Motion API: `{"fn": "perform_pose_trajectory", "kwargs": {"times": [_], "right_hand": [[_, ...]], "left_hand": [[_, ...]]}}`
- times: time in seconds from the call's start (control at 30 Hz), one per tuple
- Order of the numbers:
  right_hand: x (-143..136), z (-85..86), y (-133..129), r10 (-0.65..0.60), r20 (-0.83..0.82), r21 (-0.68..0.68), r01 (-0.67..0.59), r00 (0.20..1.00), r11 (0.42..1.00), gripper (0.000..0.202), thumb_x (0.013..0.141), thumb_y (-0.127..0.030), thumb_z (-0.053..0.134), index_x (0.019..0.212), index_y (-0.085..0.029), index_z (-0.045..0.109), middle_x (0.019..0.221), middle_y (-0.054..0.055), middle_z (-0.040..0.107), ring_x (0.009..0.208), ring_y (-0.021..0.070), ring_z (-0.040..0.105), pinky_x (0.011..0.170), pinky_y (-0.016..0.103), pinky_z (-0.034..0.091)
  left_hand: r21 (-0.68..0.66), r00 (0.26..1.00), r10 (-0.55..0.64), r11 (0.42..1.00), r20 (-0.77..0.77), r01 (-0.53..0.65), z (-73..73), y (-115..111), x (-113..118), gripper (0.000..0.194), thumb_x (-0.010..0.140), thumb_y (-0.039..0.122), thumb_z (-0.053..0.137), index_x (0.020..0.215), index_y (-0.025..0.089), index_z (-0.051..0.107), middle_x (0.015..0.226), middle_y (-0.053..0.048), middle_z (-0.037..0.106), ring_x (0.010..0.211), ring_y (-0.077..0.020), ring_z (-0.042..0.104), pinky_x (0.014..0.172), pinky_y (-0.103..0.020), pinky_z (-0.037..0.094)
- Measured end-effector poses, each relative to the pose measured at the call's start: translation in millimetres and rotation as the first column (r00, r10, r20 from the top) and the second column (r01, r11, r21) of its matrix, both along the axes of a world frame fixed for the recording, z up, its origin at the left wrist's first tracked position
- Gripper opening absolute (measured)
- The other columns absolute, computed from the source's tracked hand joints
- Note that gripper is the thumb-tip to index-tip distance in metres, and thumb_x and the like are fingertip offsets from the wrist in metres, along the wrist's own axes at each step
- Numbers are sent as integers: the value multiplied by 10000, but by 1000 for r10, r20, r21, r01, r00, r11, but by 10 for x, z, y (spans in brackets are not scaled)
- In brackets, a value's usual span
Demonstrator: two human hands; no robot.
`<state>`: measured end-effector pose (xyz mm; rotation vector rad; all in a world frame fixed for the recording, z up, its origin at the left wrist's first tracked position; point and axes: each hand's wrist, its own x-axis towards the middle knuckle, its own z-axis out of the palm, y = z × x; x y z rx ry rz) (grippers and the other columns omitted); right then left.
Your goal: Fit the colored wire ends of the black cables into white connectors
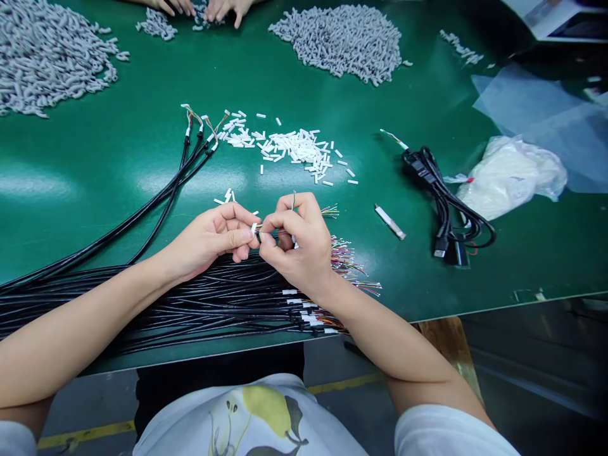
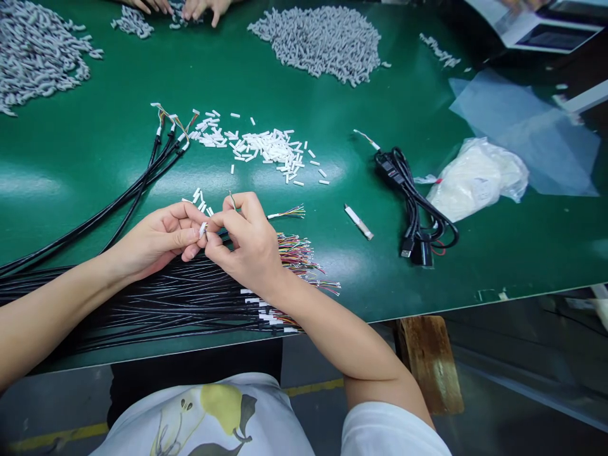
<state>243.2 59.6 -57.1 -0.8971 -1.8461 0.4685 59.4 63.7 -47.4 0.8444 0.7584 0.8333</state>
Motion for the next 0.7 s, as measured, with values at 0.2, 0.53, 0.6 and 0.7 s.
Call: {"fn": "perform_pose_trajectory", "kwargs": {"times": [0.2,0.53,0.6,0.7], "right_hand": [[7,-29,0,0,60,120,-7,998,993,123,842,-90,621,846,-211,599,901,31,473,892,160,591,660,280,515],[-14,-42,-4,-21,58,171,11,998,985,113,871,-108,601,846,-212,566,924,31,484,863,140,591,621,252,499],[-20,-49,-3,-36,54,195,24,998,980,115,875,-103,599,843,-207,562,927,32,488,859,135,598,603,239,493],[-24,-57,0,-50,63,221,35,997,975,126,870,-97,614,846,-208,557,921,30,490,846,132,601,582,231,485]], "left_hand": [[-48,999,-34,998,31,35,-7,4,-11,284,743,253,889,895,131,683,691,-4,737,494,-58,614,464,-135,486],[-185,996,-61,980,65,72,61,15,4,318,672,270,935,803,112,692,624,0,710,436,-22,540,427,-96,437],[-197,995,-64,977,79,78,75,15,11,321,666,271,939,797,106,697,621,0,706,424,-10,519,426,-87,433],[-217,994,-66,973,82,82,82,14,19,333,646,269,950,788,108,696,623,2,706,428,-10,525,426,-85,433]]}}
